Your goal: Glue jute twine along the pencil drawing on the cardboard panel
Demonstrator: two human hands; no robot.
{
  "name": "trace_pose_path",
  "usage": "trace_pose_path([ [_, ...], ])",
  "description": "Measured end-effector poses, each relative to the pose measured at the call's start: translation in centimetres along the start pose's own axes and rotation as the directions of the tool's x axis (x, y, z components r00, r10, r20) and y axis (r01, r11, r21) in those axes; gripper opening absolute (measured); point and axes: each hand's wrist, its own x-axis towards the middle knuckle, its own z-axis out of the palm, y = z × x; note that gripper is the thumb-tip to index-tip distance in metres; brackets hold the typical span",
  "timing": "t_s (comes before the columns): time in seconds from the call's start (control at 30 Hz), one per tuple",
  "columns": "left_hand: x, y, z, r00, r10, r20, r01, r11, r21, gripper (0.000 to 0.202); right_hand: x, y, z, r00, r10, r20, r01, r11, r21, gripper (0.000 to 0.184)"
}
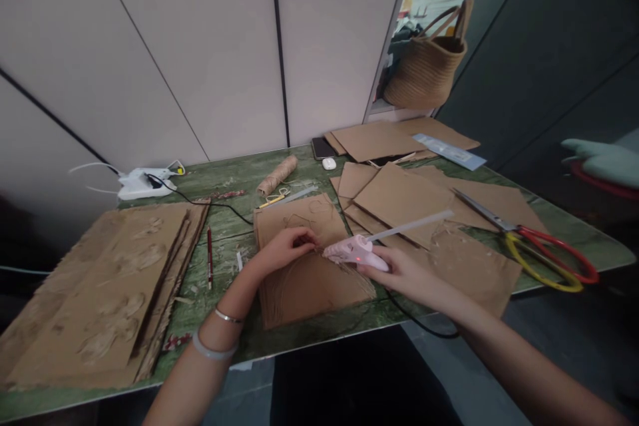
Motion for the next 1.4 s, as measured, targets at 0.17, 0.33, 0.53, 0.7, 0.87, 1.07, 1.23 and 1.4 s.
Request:
trace_pose_path([
  [0.17,0.0,0.1,0.0,1.0,0.003,0.011,-0.003,1.0,-0.005,0.015,0.3,0.2,0.3,1.0,-0.015,-0.019,0.015,1.0,-0.01,0.043],
  [0.33,0.0,0.1,0.0,1.0,0.009,0.008,-0.009,1.0,0.01,0.015,0.3,0.2,0.3,1.0,-0.018,-0.016,0.017,0.999,-0.042,0.045],
  [0.53,0.0,0.2,0.0,1.0,0.012,0.005,-0.012,0.999,0.03,0.016,-0.4,-0.3,-0.2,1.0,0.01,-0.001,-0.01,0.995,-0.095,0.043],
  [0.7,0.0,0.2,0.0,1.0,0.015,0.005,-0.015,0.999,0.032,0.016,-0.8,-1.1,-0.3,0.994,0.083,0.067,-0.079,0.994,-0.072,0.034],
  [0.87,0.0,0.1,0.0,1.0,0.012,0.003,-0.012,0.999,0.037,0.016,-0.6,-1.2,0.0,0.995,0.075,0.071,-0.066,0.991,-0.116,0.028],
  [1.07,0.1,0.3,0.1,1.0,0.009,-0.003,-0.009,0.999,0.046,0.016,-0.3,-1.1,0.2,1.0,-0.026,0.009,0.027,0.983,-0.184,0.035],
  [1.23,0.0,0.4,0.1,1.0,0.008,0.001,-0.008,0.999,0.051,0.016,-0.4,-1.1,0.7,0.999,-0.014,-0.035,0.004,0.96,-0.281,0.042],
  [1.4,0.0,0.3,0.1,1.0,0.009,0.003,-0.01,0.998,0.06,0.016,-1.1,-1.2,0.6,0.999,0.006,-0.048,-0.022,0.944,-0.328,0.044],
])
